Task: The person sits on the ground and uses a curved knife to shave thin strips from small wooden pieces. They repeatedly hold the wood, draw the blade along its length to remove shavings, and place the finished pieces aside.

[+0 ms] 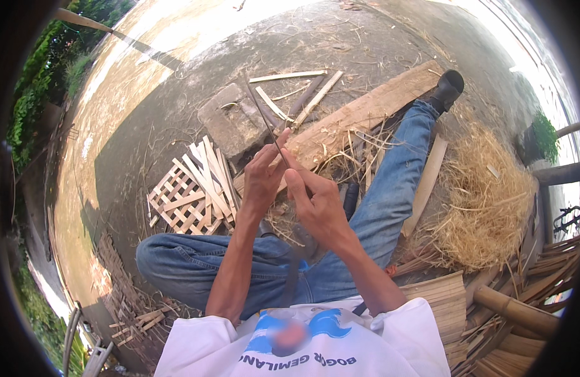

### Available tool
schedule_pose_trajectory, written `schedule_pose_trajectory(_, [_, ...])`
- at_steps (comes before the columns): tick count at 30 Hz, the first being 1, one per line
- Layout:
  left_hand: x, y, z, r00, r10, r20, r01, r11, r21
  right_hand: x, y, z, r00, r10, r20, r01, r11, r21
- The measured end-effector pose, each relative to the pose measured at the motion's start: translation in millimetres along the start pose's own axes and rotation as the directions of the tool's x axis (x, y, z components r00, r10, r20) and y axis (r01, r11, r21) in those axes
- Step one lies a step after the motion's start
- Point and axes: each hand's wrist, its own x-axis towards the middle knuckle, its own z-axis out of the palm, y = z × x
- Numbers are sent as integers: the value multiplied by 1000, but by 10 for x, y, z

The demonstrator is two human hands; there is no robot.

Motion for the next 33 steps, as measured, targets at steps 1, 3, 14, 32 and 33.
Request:
schedule_pose_trajectory(1, [4, -5, 11, 1000, -7, 1, 7, 1000, -4, 5, 8, -11, 1000, -10, 0, 10, 1000, -12])
schedule_pose_trajectory(3, [1, -5, 37, 1000, -15, -4, 15, 1000, -11, 22, 34, -29, 1000, -29, 1, 29, 999, -35])
schedule_pose_trajectory(14, [-56, -57, 54, 999, -25, -29, 26, 999, 24, 2, -15, -23, 1000, -26, 1, 26, 999, -26])
schedule_pose_trajectory(32, [11, -314, -165, 933, -252, 257, 266, 964, -24, -13, -65, -59, 1000, -9, 25, 10, 999, -41])
schedule_pose_trajectory(33, [-28, -319, -116, 948, -230, 218, 245, 968, -44, -19, -52, -67, 1000, -17, 18, 18, 999, -40])
